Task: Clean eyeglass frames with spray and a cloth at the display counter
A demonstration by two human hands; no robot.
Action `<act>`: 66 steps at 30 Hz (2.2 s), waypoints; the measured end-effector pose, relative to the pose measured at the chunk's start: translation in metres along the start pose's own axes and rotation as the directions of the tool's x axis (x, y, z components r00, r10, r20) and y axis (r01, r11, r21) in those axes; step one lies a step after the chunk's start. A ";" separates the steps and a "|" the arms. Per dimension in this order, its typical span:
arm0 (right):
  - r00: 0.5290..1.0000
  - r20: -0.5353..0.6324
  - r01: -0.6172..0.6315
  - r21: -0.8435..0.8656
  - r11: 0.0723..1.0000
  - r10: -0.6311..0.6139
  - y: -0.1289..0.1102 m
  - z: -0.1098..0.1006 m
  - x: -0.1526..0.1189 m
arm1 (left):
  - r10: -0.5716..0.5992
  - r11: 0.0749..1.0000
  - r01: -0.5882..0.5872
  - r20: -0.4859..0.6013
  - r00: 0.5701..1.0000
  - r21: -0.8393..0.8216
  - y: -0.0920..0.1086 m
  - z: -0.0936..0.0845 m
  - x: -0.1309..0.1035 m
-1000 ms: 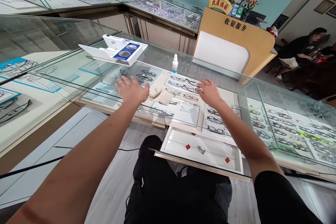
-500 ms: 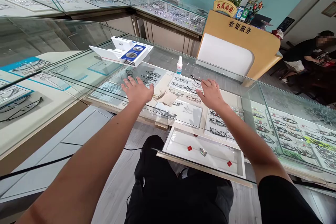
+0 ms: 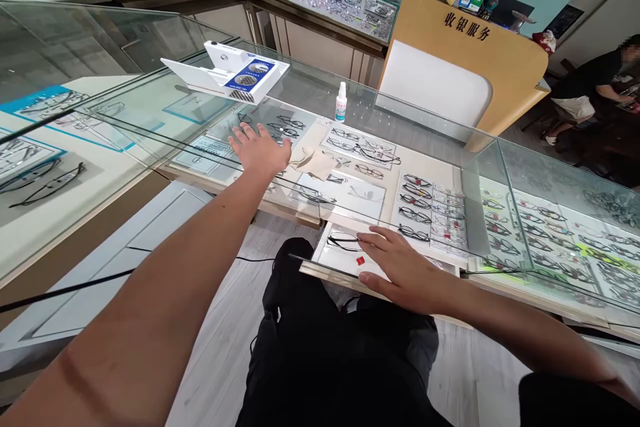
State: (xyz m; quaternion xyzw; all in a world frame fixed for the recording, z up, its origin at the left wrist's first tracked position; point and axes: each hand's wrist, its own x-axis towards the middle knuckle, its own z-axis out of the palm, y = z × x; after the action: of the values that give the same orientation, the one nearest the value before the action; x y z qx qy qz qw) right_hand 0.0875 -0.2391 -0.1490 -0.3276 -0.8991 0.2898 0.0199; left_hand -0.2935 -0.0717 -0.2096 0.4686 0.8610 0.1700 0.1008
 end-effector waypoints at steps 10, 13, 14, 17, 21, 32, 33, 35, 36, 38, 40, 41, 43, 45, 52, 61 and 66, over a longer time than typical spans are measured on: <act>0.962 -0.009 -0.269 -0.220 0.938 0.274 0.119 0.069 0.072 | -0.002 0.994 -0.001 0.024 1.000 0.110 0.003 -0.002 -0.003; 0.958 -0.091 -0.286 -0.304 0.909 0.271 0.152 0.069 0.101 | -0.010 0.994 0.010 0.003 1.000 0.108 0.003 0.000 -0.003; 0.955 -0.113 -0.295 -0.319 0.901 0.273 0.161 0.069 0.111 | -0.011 0.995 0.012 -0.004 1.000 0.102 0.003 0.000 -0.002; 0.943 -0.172 -0.329 -0.337 0.882 0.286 0.180 0.068 0.136 | -0.013 0.997 0.013 0.003 1.000 0.076 0.002 0.001 -0.002; 0.930 -0.218 -0.355 -0.326 0.876 0.296 0.194 0.070 0.163 | -0.019 0.997 0.018 0.018 1.000 0.079 0.002 0.000 -0.001; 0.923 -0.168 -0.385 -0.333 0.861 0.347 0.212 0.078 0.187 | -0.030 0.994 0.026 0.035 0.999 0.105 0.004 -0.003 -0.003; 0.922 -0.165 -0.386 -0.334 0.860 0.350 0.213 0.079 0.187 | -0.032 0.993 0.027 0.045 0.998 0.111 0.004 -0.003 -0.003; 0.921 -0.161 -0.389 -0.332 0.860 0.355 0.215 0.081 0.187 | -0.032 0.993 0.025 0.056 0.998 0.118 0.005 -0.004 -0.003; 0.920 -0.161 -0.390 -0.330 0.860 0.356 0.215 0.081 0.187 | -0.031 0.992 0.024 0.055 0.998 0.121 0.005 -0.004 -0.003; 0.919 -0.165 -0.394 -0.328 0.859 0.358 0.216 0.082 0.187 | -0.031 0.992 0.024 0.054 0.998 0.122 0.005 -0.004 -0.004; 0.917 -0.169 -0.398 -0.326 0.857 0.362 0.216 0.082 0.188 | -0.033 0.992 0.026 0.054 0.998 0.120 0.006 -0.004 -0.004; 0.916 -0.169 -0.401 -0.325 0.857 0.364 0.216 0.082 0.188 | -0.034 0.993 0.027 0.053 0.998 0.118 0.006 -0.005 -0.005; 0.915 -0.166 -0.403 -0.323 0.856 0.368 0.215 0.081 0.188 | -0.035 0.993 0.029 0.050 0.998 0.115 0.007 -0.006 -0.006; 0.915 -0.161 -0.403 -0.322 0.857 0.370 0.212 0.079 0.187 | -0.033 0.993 0.027 0.049 0.998 0.116 0.007 -0.007 -0.006; 0.934 -0.118 -0.358 -0.298 0.885 0.337 0.172 0.070 0.164 | -0.025 0.989 0.019 0.042 0.999 0.143 0.006 -0.003 -0.003; 0.942 0.336 -0.123 0.315 0.941 0.010 0.039 0.022 0.087 | -0.012 1.000 0.012 0.000 1.000 0.005 -0.002 0.005 0.004; 0.991 -0.122 -0.051 0.013 0.999 0.053 0.027 -0.050 0.078 | -0.016 0.997 0.016 0.004 1.000 0.081 0.001 0.003 0.002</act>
State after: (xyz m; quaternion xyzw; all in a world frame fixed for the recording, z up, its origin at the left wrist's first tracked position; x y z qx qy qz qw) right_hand 0.0535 -0.1497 -0.1337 -0.3680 -0.8858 0.2740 0.0692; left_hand -0.2923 -0.0691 -0.2123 0.4659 0.8706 0.1332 0.0854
